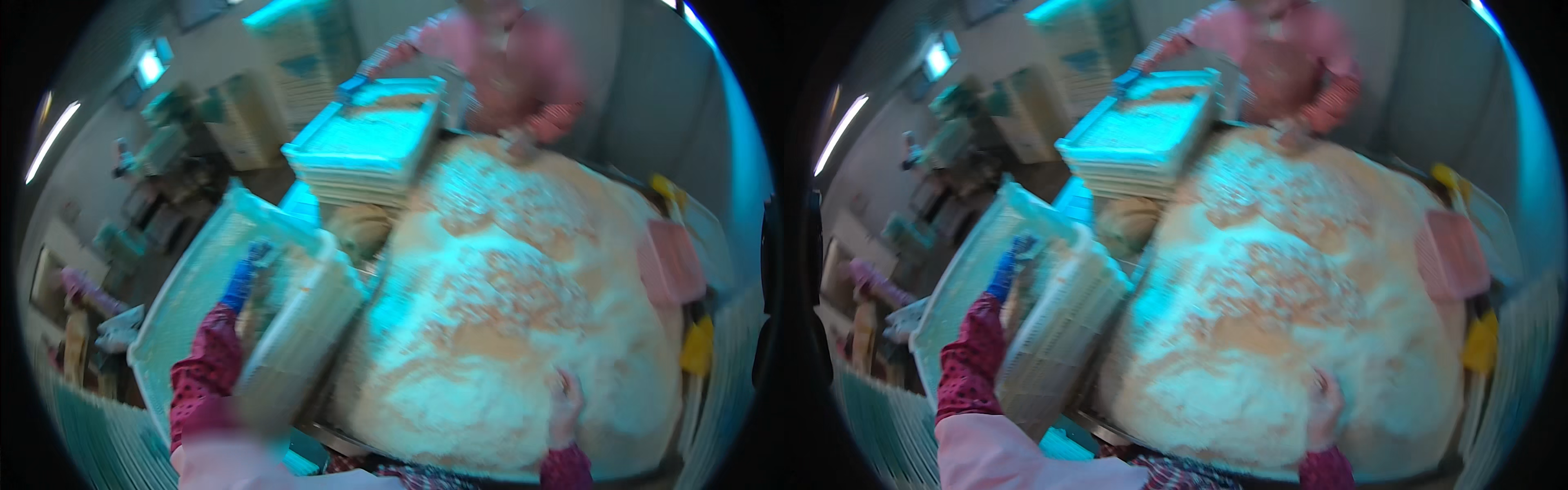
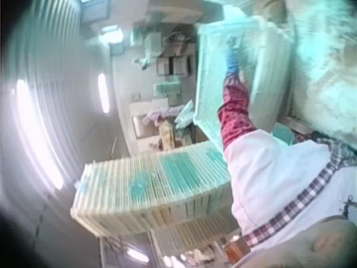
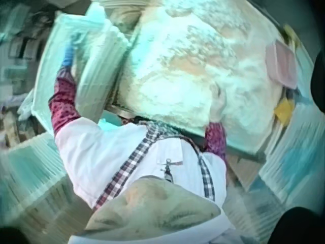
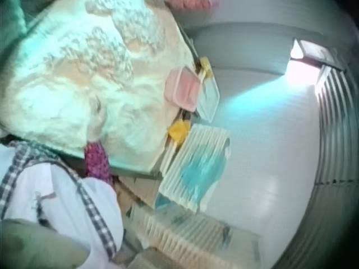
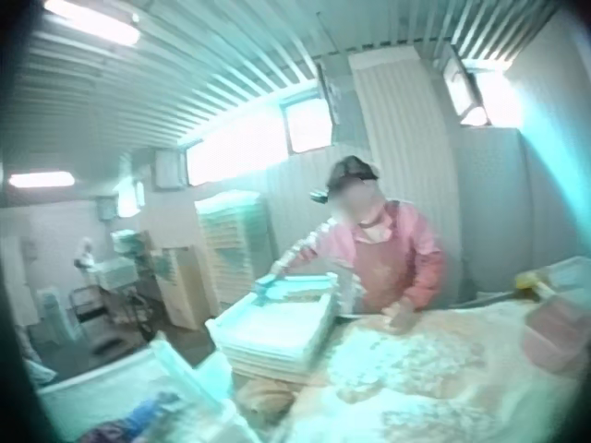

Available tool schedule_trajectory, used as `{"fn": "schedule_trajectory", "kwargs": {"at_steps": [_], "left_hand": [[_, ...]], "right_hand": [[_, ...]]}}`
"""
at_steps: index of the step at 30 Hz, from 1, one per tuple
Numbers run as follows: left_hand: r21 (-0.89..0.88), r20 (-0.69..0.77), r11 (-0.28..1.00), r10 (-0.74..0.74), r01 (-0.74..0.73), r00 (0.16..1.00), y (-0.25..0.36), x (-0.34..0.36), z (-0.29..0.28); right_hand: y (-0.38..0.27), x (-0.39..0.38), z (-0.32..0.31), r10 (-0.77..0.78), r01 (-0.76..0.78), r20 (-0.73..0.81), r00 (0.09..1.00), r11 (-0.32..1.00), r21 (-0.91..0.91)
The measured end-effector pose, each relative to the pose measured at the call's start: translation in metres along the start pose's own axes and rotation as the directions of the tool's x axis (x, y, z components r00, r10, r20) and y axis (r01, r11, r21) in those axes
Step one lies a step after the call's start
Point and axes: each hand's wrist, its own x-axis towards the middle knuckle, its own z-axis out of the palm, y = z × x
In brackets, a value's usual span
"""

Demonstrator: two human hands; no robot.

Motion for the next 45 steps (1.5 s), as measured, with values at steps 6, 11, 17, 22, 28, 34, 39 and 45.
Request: {"fn": "schedule_trajectory", "kwargs": {"at_steps": [6, 11, 17, 22, 28, 34, 39, 45], "left_hand": [[-0.085, 0.259, 0.994, 0.089, -0.069, 0.962, 0.101, -0.048, 0.109], [0.113, 0.739, 0.866, 0.255, -0.488, 0.624, 0.100, -0.135, 0.245], [0.058, 0.693, 0.784, 0.414, -0.618, 0.590, 0.016, -0.211, 0.402], [0.151, 0.715, 0.600, 0.483, -0.786, 0.506, 0.006, -0.226, 0.417], [0.198, 0.558, 0.957, 0.067, -0.211, 0.827, -0.003, -0.201, 0.330], [-0.206, 0.508, 0.890, -0.259, 0.408, 0.821, 0.001, -0.201, 0.325], [-0.638, 0.444, 0.529, -0.340, 0.559, 0.829, 0.017, -0.209, 0.330], [-0.644, 0.486, 0.456, -0.376, 0.614, 0.789, 0.011, -0.223, 0.329]], "right_hand": [[0.030, 0.010, -0.030, 0.183, 0.572, 0.730, 0.658, 0.508, -0.644], [0.034, -0.028, -0.012, -0.195, 0.594, 0.582, 0.789, 0.480, -0.645], [0.062, 0.074, -0.061, -0.309, 0.224, 0.056, 0.949, 0.540, -0.811], [0.085, 0.136, -0.064, -0.106, -0.007, -0.069, 0.992, 0.501, -0.866], [0.038, 0.048, 0.019, 0.140, -0.008, 0.367, 0.919, 0.941, -0.339], [0.041, 0.016, 0.033, -0.097, 0.201, 0.290, 0.952, 0.914, -0.353], [0.040, 0.008, 0.015, -0.309, 0.750, 0.703, 0.641, 0.446, -0.488], [0.041, -0.006, 0.028, -0.118, 0.595, 0.610, 0.784, 0.426, -0.682]]}}
